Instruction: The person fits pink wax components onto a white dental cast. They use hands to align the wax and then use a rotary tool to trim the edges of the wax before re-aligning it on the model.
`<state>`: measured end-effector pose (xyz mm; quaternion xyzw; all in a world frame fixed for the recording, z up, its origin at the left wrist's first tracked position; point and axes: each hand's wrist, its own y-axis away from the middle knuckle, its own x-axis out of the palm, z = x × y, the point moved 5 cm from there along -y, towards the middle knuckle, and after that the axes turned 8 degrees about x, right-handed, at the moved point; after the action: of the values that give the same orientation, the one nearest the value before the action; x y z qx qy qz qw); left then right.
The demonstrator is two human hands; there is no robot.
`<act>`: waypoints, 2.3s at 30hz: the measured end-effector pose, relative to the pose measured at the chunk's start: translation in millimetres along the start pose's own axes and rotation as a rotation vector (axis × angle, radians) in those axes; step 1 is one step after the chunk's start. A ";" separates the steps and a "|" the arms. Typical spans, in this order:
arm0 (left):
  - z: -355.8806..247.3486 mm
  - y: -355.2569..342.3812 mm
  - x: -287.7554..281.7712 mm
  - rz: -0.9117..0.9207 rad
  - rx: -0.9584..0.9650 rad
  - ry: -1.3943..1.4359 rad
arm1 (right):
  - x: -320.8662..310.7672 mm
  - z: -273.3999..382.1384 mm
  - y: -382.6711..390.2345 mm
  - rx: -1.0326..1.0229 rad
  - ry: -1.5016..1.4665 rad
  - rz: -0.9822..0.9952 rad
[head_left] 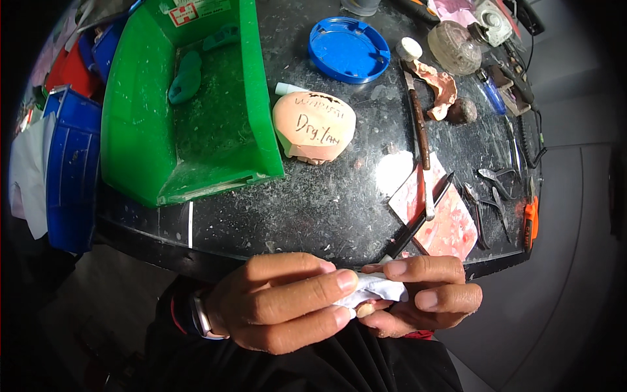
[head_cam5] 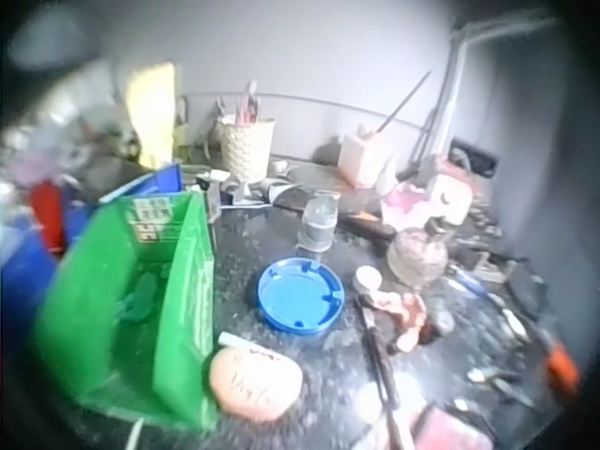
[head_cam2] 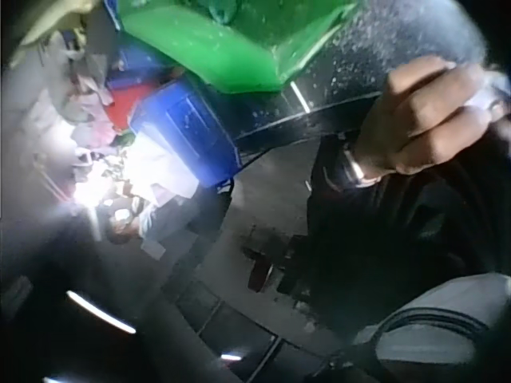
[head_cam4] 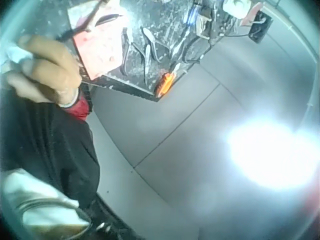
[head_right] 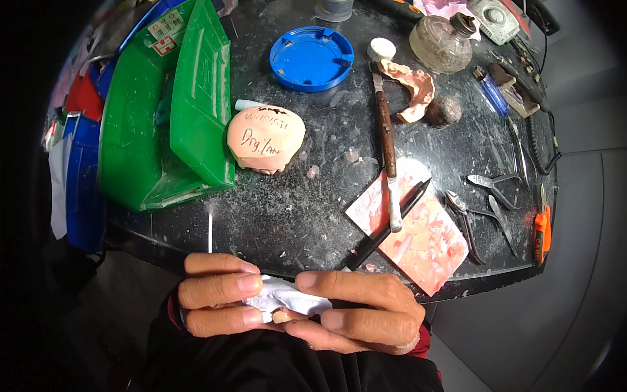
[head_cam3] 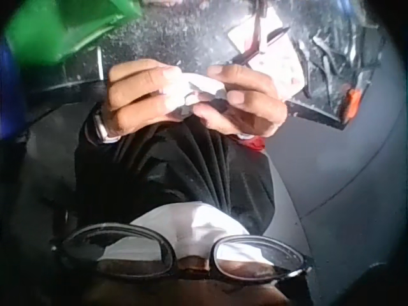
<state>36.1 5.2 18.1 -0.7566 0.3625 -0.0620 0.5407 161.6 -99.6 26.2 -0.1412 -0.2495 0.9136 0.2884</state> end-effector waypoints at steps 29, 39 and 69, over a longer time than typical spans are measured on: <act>-4.3 -3.4 -1.2 0.018 0.063 -0.132 | 3.0 17.5 -14.2 -0.346 0.411 -0.015; 3.9 -3.8 -2.7 0.031 -0.134 0.018 | -17.1 9.1 -2.9 -0.241 0.280 -0.055; 20.2 -12.4 3.1 0.324 -0.427 0.120 | 5.6 7.6 -42.7 0.130 0.700 0.325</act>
<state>54.2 20.8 19.6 -0.7805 0.5150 0.0586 0.3495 173.7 -68.8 54.9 -0.4633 -0.0518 0.8579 0.2159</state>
